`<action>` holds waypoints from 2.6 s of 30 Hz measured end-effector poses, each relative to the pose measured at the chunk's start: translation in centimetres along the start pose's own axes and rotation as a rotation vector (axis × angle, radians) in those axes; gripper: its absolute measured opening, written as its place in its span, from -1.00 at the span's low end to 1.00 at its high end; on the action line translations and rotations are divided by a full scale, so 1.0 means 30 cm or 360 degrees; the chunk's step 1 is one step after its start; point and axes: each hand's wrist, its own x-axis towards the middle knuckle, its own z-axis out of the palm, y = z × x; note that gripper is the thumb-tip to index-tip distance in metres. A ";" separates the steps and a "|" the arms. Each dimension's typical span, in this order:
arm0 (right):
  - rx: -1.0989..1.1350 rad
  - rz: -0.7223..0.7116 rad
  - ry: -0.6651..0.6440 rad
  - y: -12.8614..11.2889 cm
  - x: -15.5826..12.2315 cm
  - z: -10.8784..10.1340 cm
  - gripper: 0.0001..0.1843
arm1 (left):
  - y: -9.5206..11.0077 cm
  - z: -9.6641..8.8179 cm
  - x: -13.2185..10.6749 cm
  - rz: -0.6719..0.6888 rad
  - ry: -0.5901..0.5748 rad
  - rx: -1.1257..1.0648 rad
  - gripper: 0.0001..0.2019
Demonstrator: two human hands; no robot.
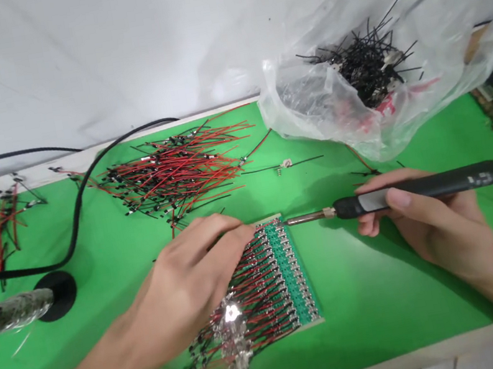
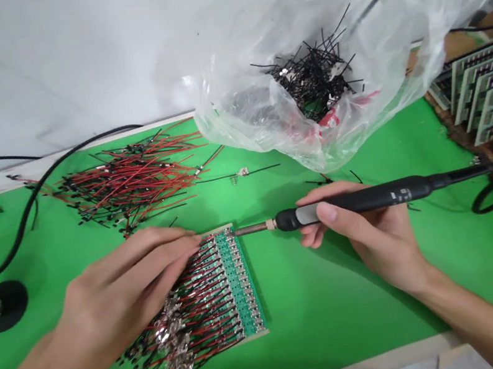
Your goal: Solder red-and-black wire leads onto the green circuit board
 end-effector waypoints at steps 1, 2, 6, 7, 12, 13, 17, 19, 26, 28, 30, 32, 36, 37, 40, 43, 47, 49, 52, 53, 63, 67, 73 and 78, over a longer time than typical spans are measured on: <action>-0.0012 0.0001 -0.0019 0.001 0.001 0.000 -0.82 | 0.002 0.003 0.000 -0.0007 0.0009 -0.0003 -0.78; -0.0025 0.0001 -0.0040 0.002 0.002 -0.001 -0.82 | 0.005 0.005 0.001 -0.0015 0.0017 -0.0005 -0.79; -0.0042 0.0011 -0.0078 0.006 0.005 -0.003 -0.82 | 0.015 0.017 0.004 -0.0039 0.0117 0.0013 -0.82; -0.0043 0.0012 -0.0075 0.006 0.006 -0.003 -0.82 | 0.017 0.020 0.003 -0.0041 0.0147 0.0014 -0.83; -0.0042 0.0024 -0.0060 0.006 0.004 -0.002 -0.82 | 0.022 0.032 -0.006 -0.0050 0.0213 0.0041 -0.82; -0.0036 0.0020 -0.0057 0.006 0.003 -0.003 -0.82 | 0.022 0.034 -0.007 -0.0044 0.0216 0.0051 -0.81; -0.0032 -0.0008 -0.0086 0.008 0.004 -0.007 -0.82 | 0.021 0.042 -0.010 0.0003 0.0214 0.0047 -0.79; -0.0031 -0.0021 -0.0105 0.011 0.006 -0.008 -0.81 | 0.019 0.046 -0.011 0.0029 0.0231 0.0058 -0.79; -0.0031 -0.0055 -0.0076 0.018 0.007 -0.009 -0.80 | 0.022 0.044 -0.005 0.0069 0.0249 0.0184 -0.85; -0.0032 -0.0050 -0.0072 0.016 0.005 -0.009 -0.81 | 0.024 0.042 -0.003 0.0084 0.0243 0.0194 -0.84; -0.0037 -0.0050 -0.0073 0.014 0.003 -0.008 -0.81 | 0.025 0.041 -0.001 0.0081 0.0237 0.0209 -0.84; -0.0041 -0.0052 -0.0077 0.013 0.003 -0.007 -0.80 | 0.026 0.040 0.001 0.0073 0.0220 0.0225 -0.86; -0.0054 -0.0065 -0.0079 0.014 0.004 -0.006 -0.80 | 0.028 0.036 0.001 0.0099 0.0212 0.0247 -0.87; -0.0059 -0.0071 -0.0077 0.015 0.003 -0.006 -0.80 | 0.030 0.035 0.001 0.0100 0.0212 0.0249 -0.87; -0.0063 -0.0086 -0.0084 0.017 0.000 -0.007 -0.80 | 0.037 0.034 0.001 0.0081 0.0216 0.0235 -0.84; -0.0068 -0.0104 -0.0095 0.019 -0.002 -0.008 -0.80 | 0.043 0.035 0.003 0.0064 0.0221 0.0237 -0.82; -0.0092 -0.0127 -0.0089 0.023 -0.007 -0.008 -0.80 | 0.045 0.039 0.005 0.0082 0.0240 0.0251 -0.82; -0.0109 -0.0141 -0.0085 0.024 -0.011 -0.009 -0.80 | 0.044 0.042 0.005 0.0095 0.0250 0.0258 -0.82; -0.0134 -0.0151 -0.0072 0.027 -0.018 -0.012 -0.79 | 0.040 0.047 0.004 0.0103 0.0257 0.0258 -0.82; -0.0140 -0.0151 -0.0066 0.028 -0.020 -0.013 -0.79 | 0.039 0.048 0.004 0.0106 0.0261 0.0255 -0.82; -0.0175 -0.0155 -0.0041 0.030 -0.022 -0.014 -0.80 | 0.033 0.055 0.001 0.0150 0.0305 0.0270 -0.78; -0.0200 -0.0150 -0.0021 0.031 -0.021 -0.012 -0.80 | 0.035 0.053 0.003 0.0147 0.0298 0.0280 -0.79; -0.0186 -0.0127 0.0012 0.034 -0.023 -0.012 -0.82 | 0.034 0.056 0.002 0.0173 0.0314 0.0274 -0.77; -0.0190 -0.0139 0.0037 0.033 -0.024 -0.009 -0.82 | 0.033 0.055 0.000 0.0157 0.0309 0.0277 -0.76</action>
